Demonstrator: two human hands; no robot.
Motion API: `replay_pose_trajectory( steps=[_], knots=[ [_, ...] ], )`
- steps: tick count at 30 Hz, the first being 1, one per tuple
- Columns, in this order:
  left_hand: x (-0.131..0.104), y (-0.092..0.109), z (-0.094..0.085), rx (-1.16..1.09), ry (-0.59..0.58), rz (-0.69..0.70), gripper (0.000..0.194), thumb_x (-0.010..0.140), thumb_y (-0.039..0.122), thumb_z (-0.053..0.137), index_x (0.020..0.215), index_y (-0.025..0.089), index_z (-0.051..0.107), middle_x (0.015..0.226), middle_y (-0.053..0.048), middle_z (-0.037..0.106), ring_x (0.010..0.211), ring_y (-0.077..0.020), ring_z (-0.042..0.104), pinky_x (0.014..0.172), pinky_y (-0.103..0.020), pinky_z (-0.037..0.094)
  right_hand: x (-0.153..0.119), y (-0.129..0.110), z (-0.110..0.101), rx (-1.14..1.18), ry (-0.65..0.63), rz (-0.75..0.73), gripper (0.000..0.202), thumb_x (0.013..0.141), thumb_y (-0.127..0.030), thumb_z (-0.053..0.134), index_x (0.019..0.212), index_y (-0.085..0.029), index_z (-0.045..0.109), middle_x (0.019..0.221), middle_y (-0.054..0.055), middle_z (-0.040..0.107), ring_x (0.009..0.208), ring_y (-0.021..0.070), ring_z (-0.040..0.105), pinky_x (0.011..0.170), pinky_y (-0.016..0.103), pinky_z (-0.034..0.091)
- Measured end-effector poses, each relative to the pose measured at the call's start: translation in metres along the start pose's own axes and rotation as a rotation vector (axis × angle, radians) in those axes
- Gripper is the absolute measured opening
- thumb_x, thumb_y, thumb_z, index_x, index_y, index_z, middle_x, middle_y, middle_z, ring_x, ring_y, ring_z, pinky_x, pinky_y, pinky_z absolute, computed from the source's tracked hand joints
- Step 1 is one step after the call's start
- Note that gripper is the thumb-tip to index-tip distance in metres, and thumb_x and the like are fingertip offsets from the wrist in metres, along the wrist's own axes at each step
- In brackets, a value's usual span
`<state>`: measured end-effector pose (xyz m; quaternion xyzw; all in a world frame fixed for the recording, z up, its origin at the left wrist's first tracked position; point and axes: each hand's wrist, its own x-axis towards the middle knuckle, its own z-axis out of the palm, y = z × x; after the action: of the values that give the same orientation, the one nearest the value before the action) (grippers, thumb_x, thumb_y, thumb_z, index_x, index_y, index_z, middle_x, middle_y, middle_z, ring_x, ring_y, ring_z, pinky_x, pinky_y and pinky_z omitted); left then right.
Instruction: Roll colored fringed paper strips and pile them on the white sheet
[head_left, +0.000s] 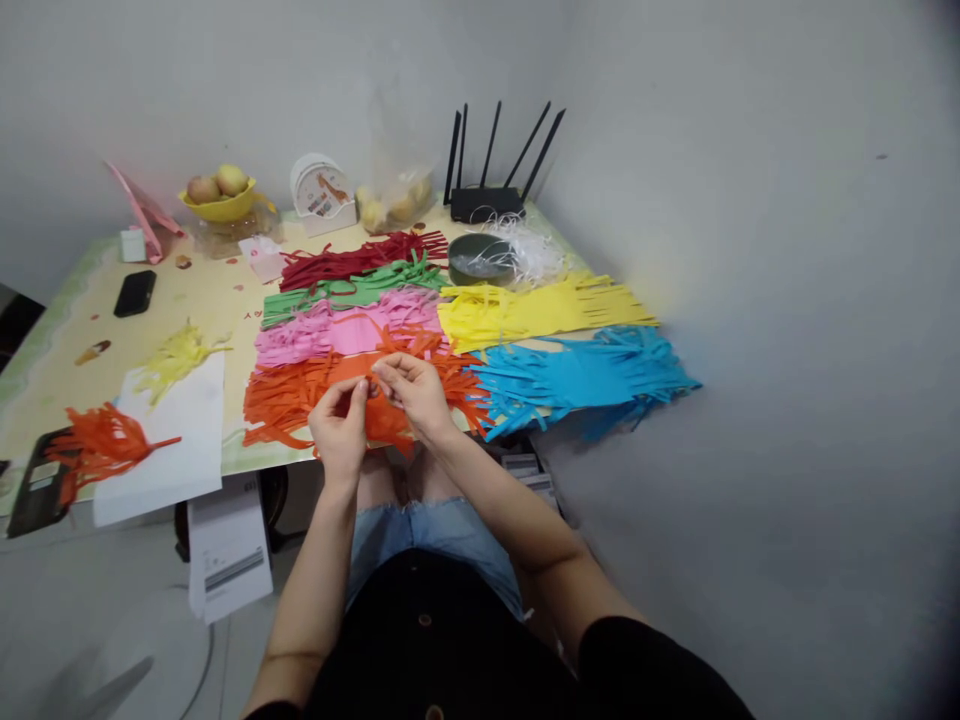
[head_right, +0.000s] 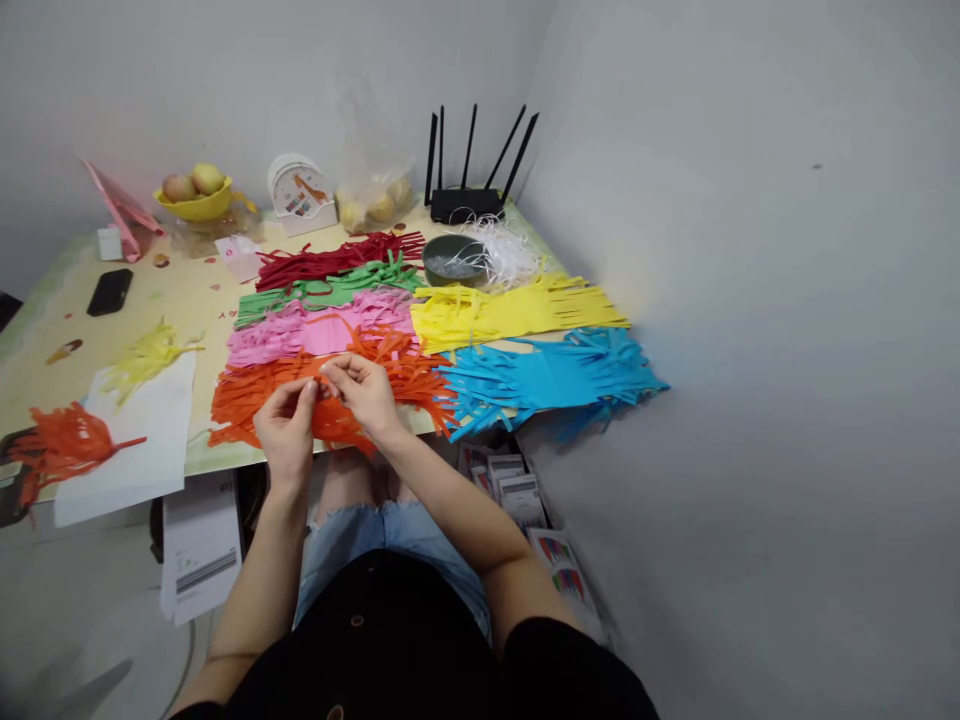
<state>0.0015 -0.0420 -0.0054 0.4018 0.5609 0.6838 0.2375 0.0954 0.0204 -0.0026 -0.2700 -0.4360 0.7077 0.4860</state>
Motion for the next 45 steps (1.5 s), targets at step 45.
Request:
replay_pose_trajectory(
  steps=[45],
  knots=[
    [-0.005,0.008,-0.01,0.203,-0.059,0.11,0.012,0.086,0.029,0.068,0.087,0.017,0.072,0.081,-0.003,0.073,0.075,-0.0138,0.068,0.073,-0.024,0.052,-0.016,0.001,0.001,-0.24,0.003,-0.135,0.041,0.076,-0.056,0.075,0.081,-0.017,0.066,0.06,-0.004,0.056,0.05,0.0073,0.048,0.047,0.021,0.038]
  ],
)
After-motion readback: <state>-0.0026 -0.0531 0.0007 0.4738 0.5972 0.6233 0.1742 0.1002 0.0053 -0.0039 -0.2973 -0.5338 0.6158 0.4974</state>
